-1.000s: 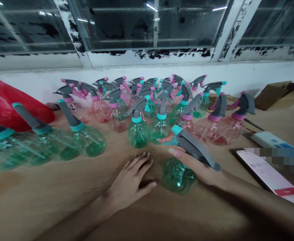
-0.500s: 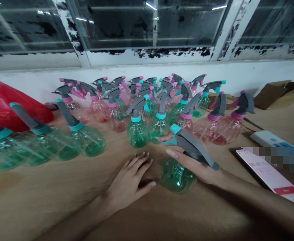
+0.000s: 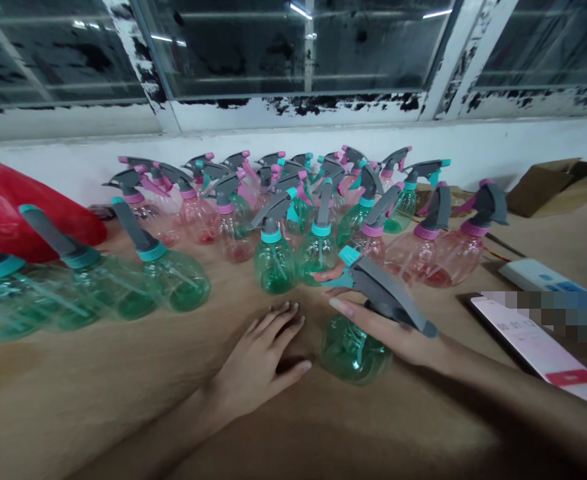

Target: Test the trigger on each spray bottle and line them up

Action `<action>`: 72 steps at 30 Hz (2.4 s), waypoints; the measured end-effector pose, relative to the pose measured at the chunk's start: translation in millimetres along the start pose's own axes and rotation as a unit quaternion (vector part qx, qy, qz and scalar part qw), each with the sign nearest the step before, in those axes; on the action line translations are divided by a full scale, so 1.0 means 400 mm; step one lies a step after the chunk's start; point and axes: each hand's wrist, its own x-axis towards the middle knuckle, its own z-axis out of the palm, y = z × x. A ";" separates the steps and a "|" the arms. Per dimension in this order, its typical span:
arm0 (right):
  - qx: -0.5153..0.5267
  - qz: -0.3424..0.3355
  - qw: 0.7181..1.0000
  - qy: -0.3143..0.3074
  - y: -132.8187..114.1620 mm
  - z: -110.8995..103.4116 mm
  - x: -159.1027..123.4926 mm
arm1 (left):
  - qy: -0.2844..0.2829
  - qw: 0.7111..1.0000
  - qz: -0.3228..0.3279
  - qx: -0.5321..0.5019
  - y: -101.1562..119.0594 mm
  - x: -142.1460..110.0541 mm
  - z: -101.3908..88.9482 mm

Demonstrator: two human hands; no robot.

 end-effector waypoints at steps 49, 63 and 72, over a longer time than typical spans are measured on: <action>-0.035 0.020 0.999 0.004 -0.018 -0.010 -0.001 | 0.007 1.000 0.003 -0.009 0.001 -0.002 0.000; -0.028 0.022 0.999 -0.009 -0.021 -0.013 -0.001 | 0.009 1.000 0.000 -0.019 0.003 0.000 -0.002; -0.003 0.008 1.000 -0.019 -0.009 -0.012 0.001 | 0.008 1.000 0.003 -0.008 0.001 -0.004 0.001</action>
